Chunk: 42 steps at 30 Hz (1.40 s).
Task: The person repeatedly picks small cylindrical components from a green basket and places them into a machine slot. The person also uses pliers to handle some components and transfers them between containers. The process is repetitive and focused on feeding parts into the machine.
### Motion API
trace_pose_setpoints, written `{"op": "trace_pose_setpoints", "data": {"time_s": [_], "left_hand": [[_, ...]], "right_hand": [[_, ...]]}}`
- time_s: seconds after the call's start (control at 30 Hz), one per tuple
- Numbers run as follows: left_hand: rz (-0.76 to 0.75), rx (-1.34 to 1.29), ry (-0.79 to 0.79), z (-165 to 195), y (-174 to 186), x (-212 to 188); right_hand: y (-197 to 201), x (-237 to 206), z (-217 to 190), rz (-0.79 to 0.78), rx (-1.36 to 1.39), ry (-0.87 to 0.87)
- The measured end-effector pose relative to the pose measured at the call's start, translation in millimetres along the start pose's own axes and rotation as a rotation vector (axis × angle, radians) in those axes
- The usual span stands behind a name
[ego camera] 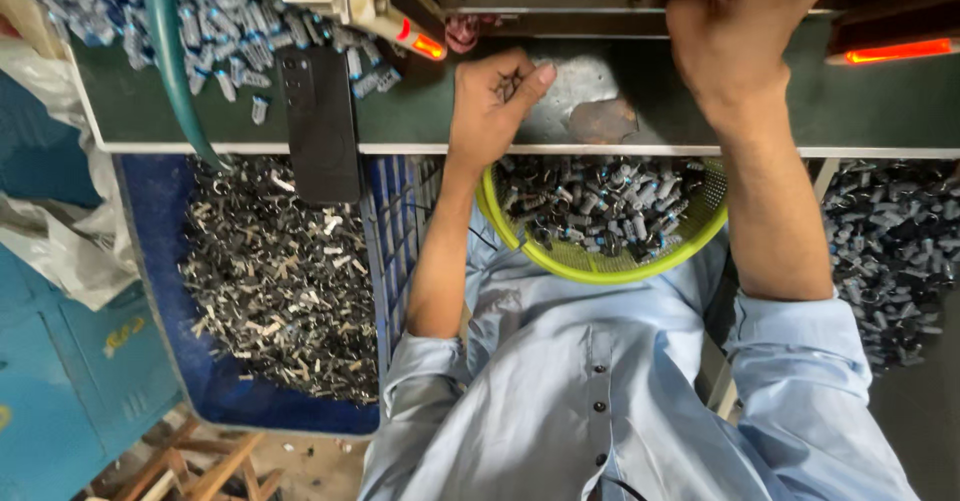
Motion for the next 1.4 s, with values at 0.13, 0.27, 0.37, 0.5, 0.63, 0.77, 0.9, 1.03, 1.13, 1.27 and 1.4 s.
{"op": "trace_pose_setpoints", "data": {"time_s": [0.13, 0.27, 0.37, 0.5, 0.63, 0.77, 0.9, 1.03, 1.13, 1.27, 1.4], "left_hand": [[-0.017, -0.024, 0.007, -0.4, -1.6, 3.0], [-0.008, -0.031, -0.006, -1.9, -0.7, -1.4], [0.001, -0.074, -0.023, -1.0, -0.5, -6.2], [0.023, 0.016, -0.084, 5.6, 0.6, -6.6], [-0.008, 0.010, -0.050, 8.6, 2.9, -7.8], [-0.026, 0.078, -0.077, 5.9, 2.0, -4.3], [-0.003, 0.018, -0.067, 12.9, 2.2, -2.9], [-0.006, 0.122, -0.211, 49.8, 7.8, -45.8], [-0.111, 0.237, -0.234, 73.4, -14.2, -93.5], [-0.148, 0.293, -0.214, 68.9, -53.5, -117.2], [-0.089, 0.043, -0.063, 52.0, -50.6, -123.0]], "right_hand": [[1.7, 2.6, -21.2, -0.137, -0.225, 0.332], [12.8, -1.5, -37.3, -0.211, -0.484, 0.265], [16.1, -32.4, -57.4, -0.293, -0.208, 0.358], [-1.3, -108.8, -81.5, -0.417, 0.226, 0.311], [-14.4, -160.2, -77.6, -0.347, 0.011, 0.043], [-13.8, -165.7, -71.7, -0.149, -0.117, -0.097], [-22.4, -151.5, -61.9, -0.127, -0.229, -0.133], [-21.7, -159.4, -57.2, -0.090, -0.078, -0.195], [-12.2, -178.1, -63.5, -0.006, 0.105, -0.235], [-8.3, -192.1, -79.8, -0.047, 0.261, -0.268], [1.9, -184.0, -92.5, 0.025, 0.267, -0.132]]}}
Point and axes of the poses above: each hand's wrist, its own x-axis towards the middle knuckle, its own y-axis out of the back of the hand, z = x × y, the point moved 3 cm from there along x, towards the middle knuckle, and after that the axes turned 14 degrees about x, right-handed, at the moved point
